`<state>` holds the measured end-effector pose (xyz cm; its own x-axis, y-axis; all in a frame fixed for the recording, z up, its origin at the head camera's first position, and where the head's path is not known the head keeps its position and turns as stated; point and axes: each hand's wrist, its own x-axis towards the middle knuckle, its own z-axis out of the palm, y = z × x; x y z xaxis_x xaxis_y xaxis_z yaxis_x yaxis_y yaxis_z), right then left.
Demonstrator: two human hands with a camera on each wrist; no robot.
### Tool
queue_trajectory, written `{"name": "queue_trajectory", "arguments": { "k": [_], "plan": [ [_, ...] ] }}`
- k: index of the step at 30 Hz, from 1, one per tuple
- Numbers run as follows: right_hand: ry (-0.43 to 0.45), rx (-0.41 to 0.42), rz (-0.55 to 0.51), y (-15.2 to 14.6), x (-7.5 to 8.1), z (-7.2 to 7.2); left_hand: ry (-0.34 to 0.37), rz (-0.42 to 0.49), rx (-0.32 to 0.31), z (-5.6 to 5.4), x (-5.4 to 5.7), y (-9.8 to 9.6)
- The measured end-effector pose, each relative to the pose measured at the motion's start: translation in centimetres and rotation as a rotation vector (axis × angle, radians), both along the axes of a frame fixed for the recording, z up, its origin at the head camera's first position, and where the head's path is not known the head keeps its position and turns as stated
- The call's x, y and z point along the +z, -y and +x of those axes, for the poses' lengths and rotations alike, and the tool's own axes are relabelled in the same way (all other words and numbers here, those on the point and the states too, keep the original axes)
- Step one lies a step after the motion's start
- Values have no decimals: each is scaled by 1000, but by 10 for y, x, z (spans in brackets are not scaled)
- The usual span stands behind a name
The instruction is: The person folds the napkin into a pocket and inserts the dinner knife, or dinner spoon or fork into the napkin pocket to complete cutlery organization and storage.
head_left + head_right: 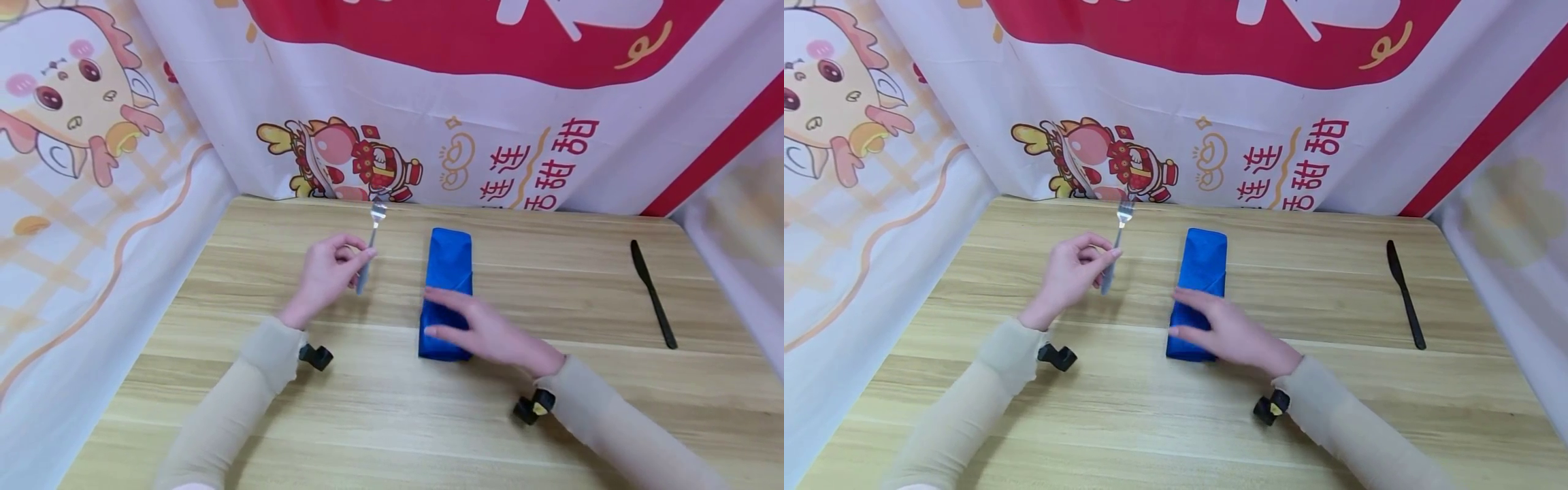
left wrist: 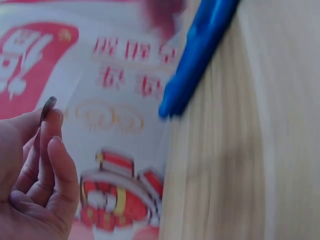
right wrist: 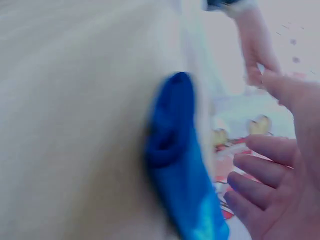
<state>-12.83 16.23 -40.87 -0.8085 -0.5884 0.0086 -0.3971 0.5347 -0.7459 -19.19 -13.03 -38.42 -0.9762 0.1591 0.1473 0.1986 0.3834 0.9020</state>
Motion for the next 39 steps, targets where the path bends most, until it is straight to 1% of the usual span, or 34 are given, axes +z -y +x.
{"name": "queue_trajectory", "arguments": {
  "k": [2, 4, 7, 12, 16, 17, 20, 23, 26, 28, 30, 32, 33, 36, 39],
  "plan": [
    [13, -76, -118, 0, 8, -6, -4, 18, -39, 6, 0, -13],
    [46, -153, -208, 0, 15, -12, -11, 29, -82, 12, 0, -26],
    [134, -244, -335, 0, 23, -18, -35, 36, -143, 19, -3, -43],
    [249, -357, -505, 0, 30, -25, -98, 42, -224, 26, -10, -64],
    [320, -445, -610, 0, 33, -28, -112, 46, -260, 29, -15, -75],
    [338, -454, -636, 0, 33, -28, -114, 43, -263, 30, -15, -76],
    [369, -483, -671, 0, 33, -29, -123, 41, -278, 31, -16, -81],
    [384, -486, -691, -1, 32, -30, -126, 43, -294, 32, -17, -84],
    [384, -482, -730, -4, 32, -31, -106, 49, -313, 31, -18, -85],
    [374, -469, -789, -7, 33, -33, -83, 28, -338, 31, -18, -84],
    [361, -457, -865, -14, 35, -35, -58, -33, -379, 31, -19, -82],
    [345, -450, -943, -21, 39, -38, -42, -135, -422, 33, -19, -80],
    [337, -449, -982, -25, 42, -40, -41, -201, -447, 35, -19, -79],
    [321, -469, -1065, -37, 52, -45, -58, -414, -531, 43, -21, -80],
    [305, -497, -1110, -45, 60, -51, -106, -601, -633, 53, -26, -84]
  ]
}}
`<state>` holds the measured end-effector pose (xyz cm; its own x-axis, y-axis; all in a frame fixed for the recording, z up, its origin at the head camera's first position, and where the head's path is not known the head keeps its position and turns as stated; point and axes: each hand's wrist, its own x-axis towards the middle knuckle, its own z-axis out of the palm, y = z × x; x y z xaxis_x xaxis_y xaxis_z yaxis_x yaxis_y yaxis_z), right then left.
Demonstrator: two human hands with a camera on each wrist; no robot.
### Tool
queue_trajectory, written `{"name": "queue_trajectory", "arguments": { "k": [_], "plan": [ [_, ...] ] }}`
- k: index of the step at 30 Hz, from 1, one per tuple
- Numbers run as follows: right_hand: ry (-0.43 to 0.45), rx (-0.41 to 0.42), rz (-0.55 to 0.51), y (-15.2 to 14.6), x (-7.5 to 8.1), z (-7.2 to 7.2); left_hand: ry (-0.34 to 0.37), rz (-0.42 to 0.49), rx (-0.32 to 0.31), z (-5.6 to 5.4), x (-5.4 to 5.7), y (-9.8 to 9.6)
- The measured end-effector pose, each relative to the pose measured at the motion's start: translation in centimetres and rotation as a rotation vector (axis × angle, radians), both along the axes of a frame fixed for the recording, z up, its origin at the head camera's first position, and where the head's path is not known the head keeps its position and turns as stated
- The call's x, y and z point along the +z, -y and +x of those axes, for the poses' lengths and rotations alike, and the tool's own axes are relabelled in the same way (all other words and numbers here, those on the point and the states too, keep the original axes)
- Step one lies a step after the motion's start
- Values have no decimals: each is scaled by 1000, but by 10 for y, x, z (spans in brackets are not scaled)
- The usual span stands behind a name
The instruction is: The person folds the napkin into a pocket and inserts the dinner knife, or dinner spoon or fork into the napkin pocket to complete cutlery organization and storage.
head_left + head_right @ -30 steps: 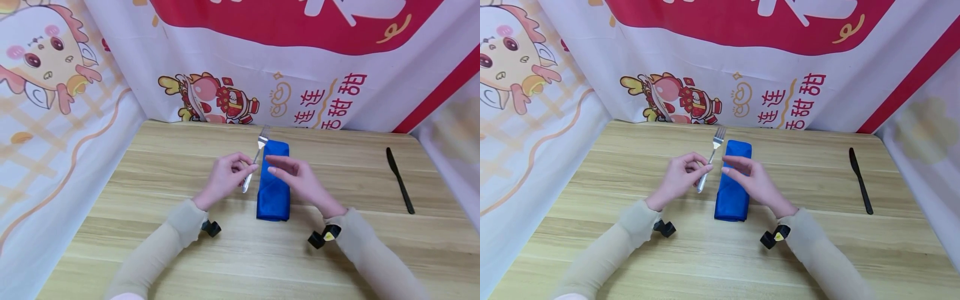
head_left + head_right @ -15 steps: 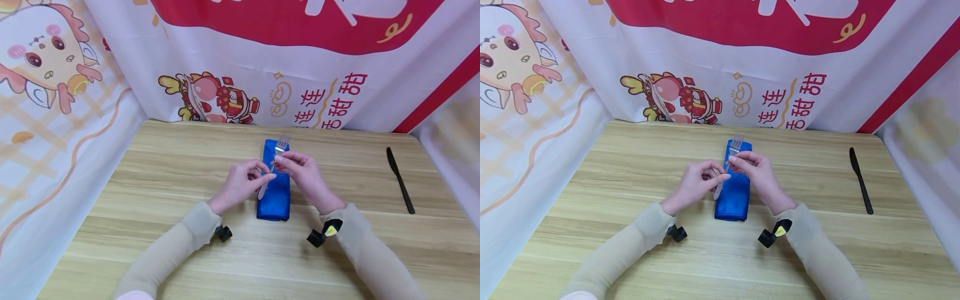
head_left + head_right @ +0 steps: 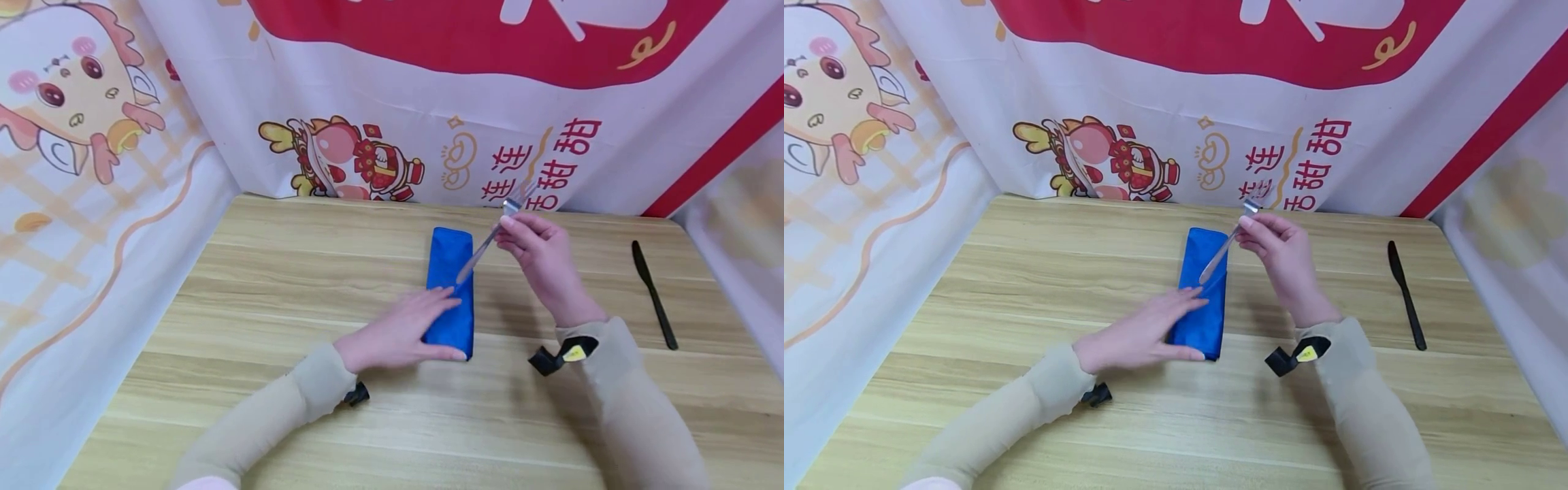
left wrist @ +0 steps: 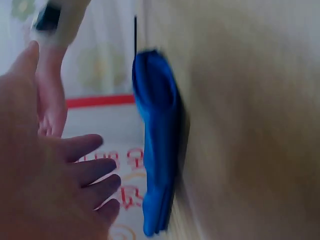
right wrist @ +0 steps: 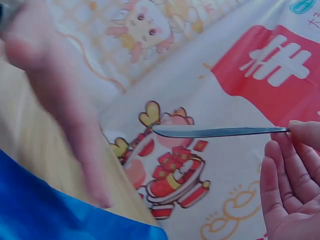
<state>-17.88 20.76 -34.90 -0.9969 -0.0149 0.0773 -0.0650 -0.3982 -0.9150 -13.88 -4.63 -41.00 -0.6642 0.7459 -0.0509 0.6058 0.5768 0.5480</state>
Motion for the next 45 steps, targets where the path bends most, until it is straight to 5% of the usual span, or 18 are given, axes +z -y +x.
{"name": "queue_trajectory", "arguments": {
  "k": [6, 17, 26, 32, 37, 45],
  "plan": [
    [31, -9, 26, -7, 1, -12, -101, -173, -163, 14, -10, -10],
    [97, 50, 224, 4, -32, -33, -104, -355, -251, 20, -16, -13],
    [156, 119, 382, 26, -63, -54, -128, -410, -241, 21, -16, -16],
    [230, 176, 440, 35, -78, -57, -116, -426, -228, 20, -27, -17],
    [290, 255, 499, 39, -82, -55, -112, -430, -222, 19, -33, -18],
    [349, 350, 613, 42, -80, -51, -99, -436, -221, 20, -28, -18]
  ]
}}
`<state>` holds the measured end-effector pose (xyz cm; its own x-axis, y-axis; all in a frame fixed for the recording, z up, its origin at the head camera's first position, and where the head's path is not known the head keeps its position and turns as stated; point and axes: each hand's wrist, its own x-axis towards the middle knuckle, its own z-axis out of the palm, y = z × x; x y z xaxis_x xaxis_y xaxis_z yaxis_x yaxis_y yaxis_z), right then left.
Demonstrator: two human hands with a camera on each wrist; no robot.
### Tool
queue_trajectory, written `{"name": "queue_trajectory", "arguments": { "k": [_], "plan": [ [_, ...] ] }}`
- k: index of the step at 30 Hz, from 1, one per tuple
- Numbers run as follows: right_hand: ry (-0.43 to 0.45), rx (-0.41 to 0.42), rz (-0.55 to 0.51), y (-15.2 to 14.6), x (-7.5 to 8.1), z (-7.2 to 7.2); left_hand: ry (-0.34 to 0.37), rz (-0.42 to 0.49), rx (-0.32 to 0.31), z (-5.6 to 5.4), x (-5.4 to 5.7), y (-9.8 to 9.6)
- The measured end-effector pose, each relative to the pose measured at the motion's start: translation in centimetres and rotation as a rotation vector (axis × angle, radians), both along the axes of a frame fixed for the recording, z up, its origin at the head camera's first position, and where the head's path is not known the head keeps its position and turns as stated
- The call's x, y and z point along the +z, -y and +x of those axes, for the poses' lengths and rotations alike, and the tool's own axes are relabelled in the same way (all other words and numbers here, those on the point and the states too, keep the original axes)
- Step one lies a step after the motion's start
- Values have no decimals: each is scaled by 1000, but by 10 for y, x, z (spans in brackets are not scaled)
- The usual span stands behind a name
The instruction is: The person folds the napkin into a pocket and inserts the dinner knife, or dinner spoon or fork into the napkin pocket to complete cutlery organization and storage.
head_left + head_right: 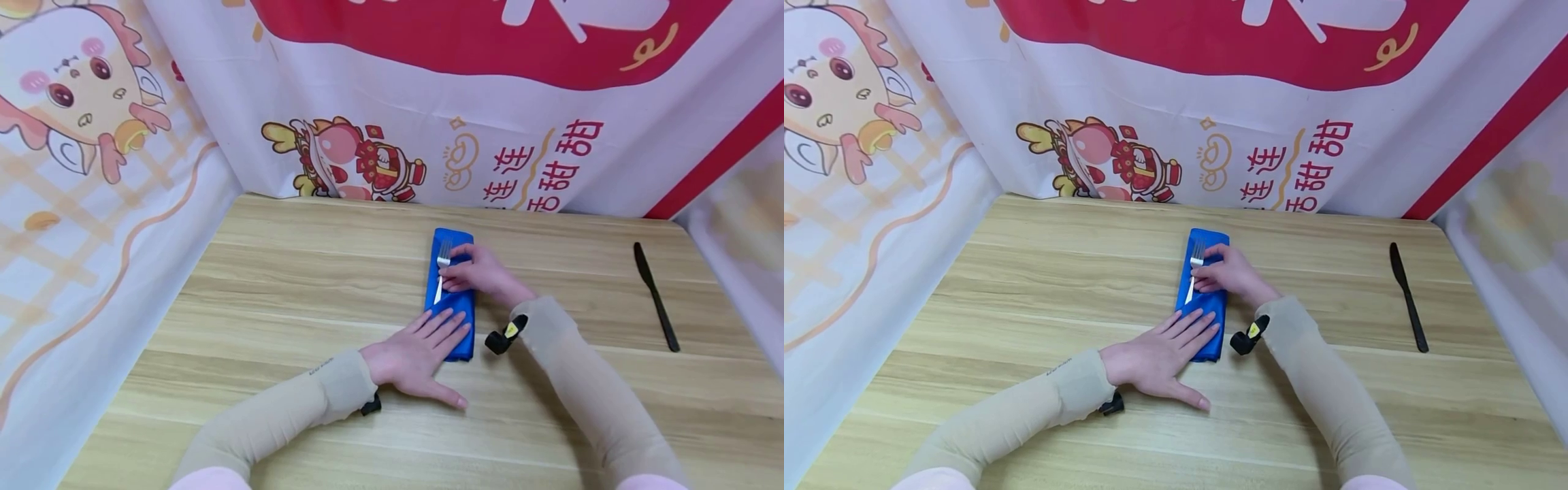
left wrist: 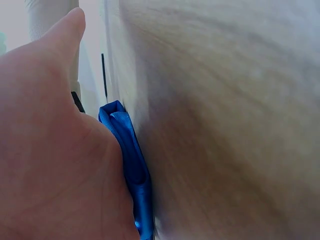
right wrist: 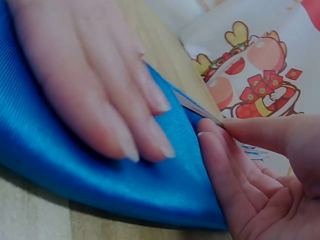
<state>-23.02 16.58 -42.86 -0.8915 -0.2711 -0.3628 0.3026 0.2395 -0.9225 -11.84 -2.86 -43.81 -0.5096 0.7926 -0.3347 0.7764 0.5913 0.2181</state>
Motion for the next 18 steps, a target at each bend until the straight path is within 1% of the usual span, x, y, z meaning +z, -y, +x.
{"name": "queue_trajectory", "arguments": {
  "k": [4, 8, 11, 13, 18],
  "plan": [
    [-7, 76, 124, 0, 1, 3, -14, -4, -2, 2, 5, 0],
    [-64, 145, 297, 2, 6, 6, -30, -8, -11, 4, 9, 0],
    [-111, 169, 396, 3, 11, 9, -28, -15, -14, 4, 10, 0],
    [-151, 174, 415, 4, 13, 10, -25, -15, -14, 4, 12, 0],
    [-214, 189, 412, 4, 16, 11, -19, 5, -10, 4, 15, 1]
  ]
}}
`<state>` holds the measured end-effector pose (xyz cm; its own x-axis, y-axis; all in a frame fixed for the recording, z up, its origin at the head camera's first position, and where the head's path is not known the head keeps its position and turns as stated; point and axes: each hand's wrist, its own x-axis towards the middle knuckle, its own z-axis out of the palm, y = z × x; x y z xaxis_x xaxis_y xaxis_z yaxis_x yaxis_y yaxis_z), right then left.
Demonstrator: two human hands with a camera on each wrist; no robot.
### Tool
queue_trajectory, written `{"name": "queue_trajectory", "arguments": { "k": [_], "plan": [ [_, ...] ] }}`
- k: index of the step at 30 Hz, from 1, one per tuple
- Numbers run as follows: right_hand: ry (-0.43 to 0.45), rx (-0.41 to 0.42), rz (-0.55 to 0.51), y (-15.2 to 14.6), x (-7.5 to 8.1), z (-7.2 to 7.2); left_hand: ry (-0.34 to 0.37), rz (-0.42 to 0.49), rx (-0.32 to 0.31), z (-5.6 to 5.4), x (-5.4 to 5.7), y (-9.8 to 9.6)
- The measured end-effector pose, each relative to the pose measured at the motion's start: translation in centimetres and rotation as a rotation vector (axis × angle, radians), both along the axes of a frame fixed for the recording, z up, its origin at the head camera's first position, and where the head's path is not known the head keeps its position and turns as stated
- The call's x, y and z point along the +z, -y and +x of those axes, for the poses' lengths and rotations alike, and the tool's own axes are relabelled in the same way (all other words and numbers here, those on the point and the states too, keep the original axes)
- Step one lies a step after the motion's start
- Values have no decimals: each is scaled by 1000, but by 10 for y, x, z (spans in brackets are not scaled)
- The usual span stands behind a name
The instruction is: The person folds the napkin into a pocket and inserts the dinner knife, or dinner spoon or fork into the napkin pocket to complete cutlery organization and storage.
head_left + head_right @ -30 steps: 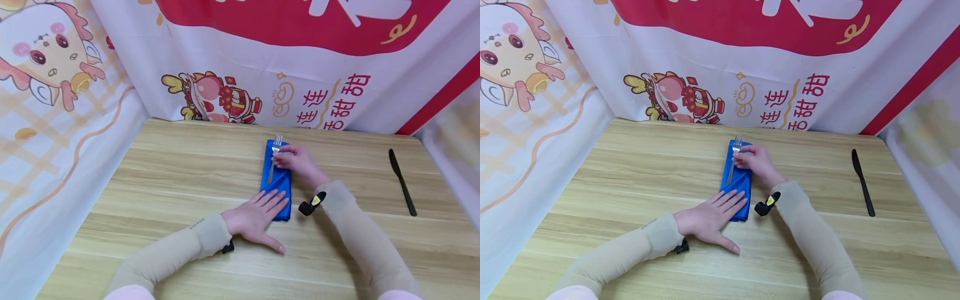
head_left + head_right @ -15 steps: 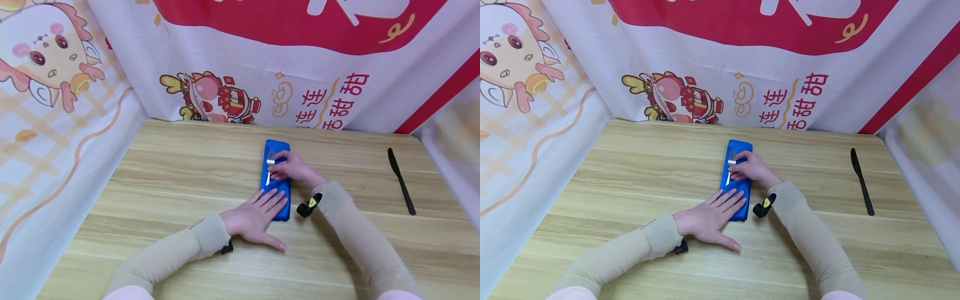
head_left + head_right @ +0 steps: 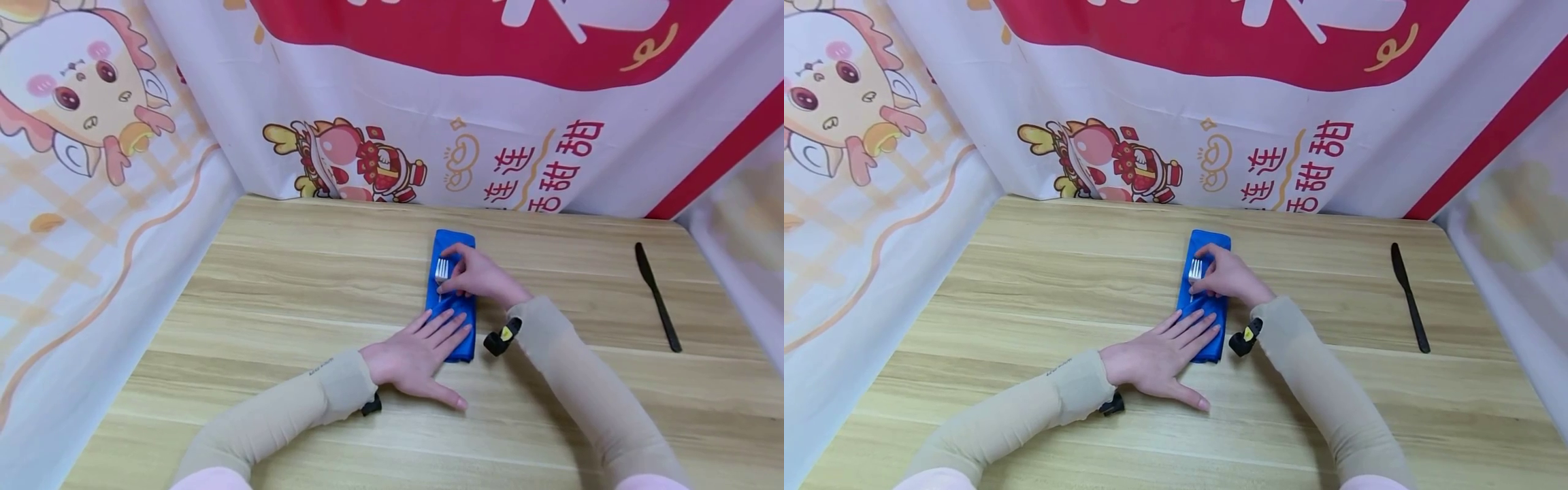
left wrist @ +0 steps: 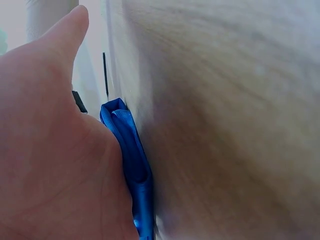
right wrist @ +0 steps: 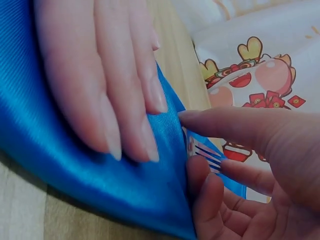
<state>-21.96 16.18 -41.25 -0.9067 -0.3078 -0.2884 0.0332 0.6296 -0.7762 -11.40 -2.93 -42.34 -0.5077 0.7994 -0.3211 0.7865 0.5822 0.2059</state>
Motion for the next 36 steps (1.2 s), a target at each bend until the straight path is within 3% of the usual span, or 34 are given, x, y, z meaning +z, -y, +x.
{"name": "queue_trajectory", "arguments": {
  "k": [7, 13, 21, 25, 31, 36],
  "plan": [
    [5, 21, -24, -4, -3, -1, 19, -2, 2, -5, -13, 0],
    [-27, -29, -58, -13, -1, -1, 31, -11, 0, -2, -3, 1],
    [-151, -145, -228, -53, 33, 2, 41, -8, 20, -2, -7, 0],
    [-198, -218, -260, -77, 50, 7, 34, -9, 21, -1, -8, 0],
    [-209, -300, -228, -111, 61, 17, 37, 8, 9, 0, -3, 1],
    [-205, -329, -162, -135, 54, 28, 27, 4, 9, -3, -12, 1]
  ]
}}
